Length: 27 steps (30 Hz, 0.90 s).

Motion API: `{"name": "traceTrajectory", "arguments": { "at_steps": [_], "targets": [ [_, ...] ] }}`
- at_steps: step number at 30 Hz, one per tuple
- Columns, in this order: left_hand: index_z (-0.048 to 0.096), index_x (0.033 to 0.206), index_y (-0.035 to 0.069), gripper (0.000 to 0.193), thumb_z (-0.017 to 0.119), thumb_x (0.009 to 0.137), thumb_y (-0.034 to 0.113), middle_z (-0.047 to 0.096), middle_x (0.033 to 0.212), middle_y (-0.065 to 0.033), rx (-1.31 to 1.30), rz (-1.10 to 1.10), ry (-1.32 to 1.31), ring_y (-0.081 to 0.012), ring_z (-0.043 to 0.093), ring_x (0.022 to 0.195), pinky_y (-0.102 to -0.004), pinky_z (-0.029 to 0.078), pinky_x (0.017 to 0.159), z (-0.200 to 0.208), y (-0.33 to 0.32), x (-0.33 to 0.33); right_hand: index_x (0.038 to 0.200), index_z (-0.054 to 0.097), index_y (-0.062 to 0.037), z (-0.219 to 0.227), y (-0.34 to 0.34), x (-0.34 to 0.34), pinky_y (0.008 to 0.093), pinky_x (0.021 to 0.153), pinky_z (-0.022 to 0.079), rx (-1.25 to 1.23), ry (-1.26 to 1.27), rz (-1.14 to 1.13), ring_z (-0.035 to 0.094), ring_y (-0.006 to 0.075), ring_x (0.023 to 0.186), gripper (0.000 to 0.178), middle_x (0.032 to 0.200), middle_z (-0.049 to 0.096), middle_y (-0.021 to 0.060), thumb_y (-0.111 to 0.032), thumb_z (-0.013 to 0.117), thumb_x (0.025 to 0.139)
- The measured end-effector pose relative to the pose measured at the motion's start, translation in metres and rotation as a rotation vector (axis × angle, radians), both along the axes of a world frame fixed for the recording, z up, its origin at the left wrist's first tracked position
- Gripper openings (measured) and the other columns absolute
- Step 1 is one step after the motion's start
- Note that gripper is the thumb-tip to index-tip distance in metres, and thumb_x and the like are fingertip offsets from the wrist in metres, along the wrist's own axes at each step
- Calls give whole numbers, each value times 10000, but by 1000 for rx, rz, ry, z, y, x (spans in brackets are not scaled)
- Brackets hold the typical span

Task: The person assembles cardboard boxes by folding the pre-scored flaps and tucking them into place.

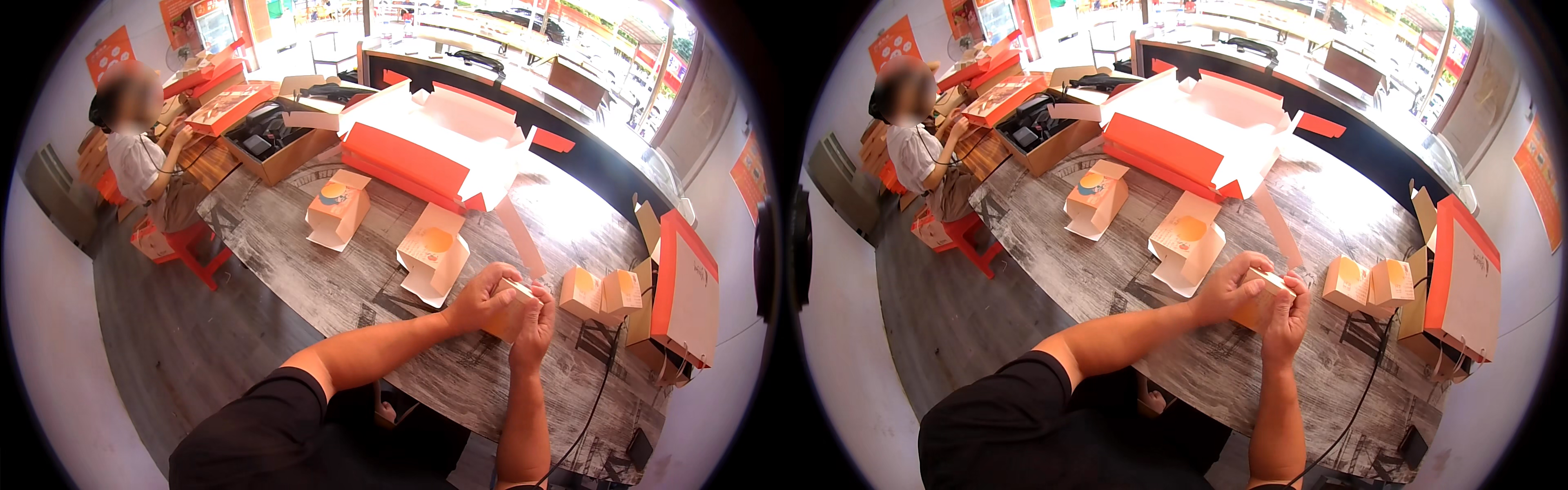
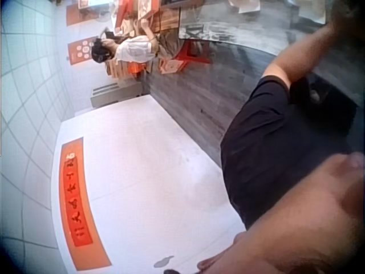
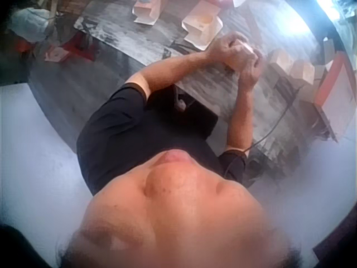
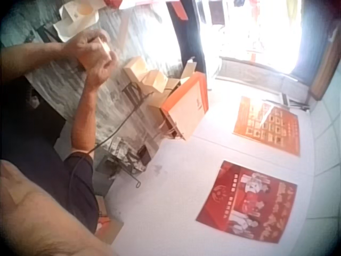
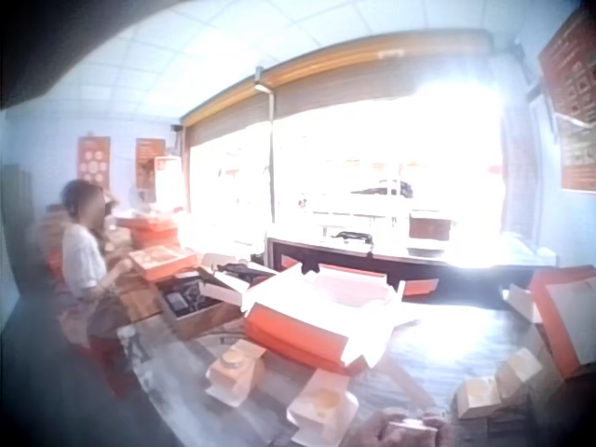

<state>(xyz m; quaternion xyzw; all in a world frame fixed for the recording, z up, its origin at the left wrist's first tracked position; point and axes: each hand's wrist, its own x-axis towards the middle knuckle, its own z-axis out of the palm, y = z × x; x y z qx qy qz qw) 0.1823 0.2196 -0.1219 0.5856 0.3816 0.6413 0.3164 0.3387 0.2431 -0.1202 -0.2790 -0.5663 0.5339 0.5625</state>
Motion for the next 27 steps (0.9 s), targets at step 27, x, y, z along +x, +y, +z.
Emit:
{"name": "traceTrajectory", "arguments": {
  "at_steps": [27],
  "targets": [
    [536, 1045, 57, 202, 558, 844, 56, 546, 1100, -95, 64, 50, -83, -169, 535, 1027, -327, 460, 933, -8, 4, -1, 1110, 614, -23, 3, 4, 6, 350, 1067, 427, 144, -183, 3, 556, 193, 1200, 117, 1282, 603, 131, -114, 578, 1046]
  ]
}}
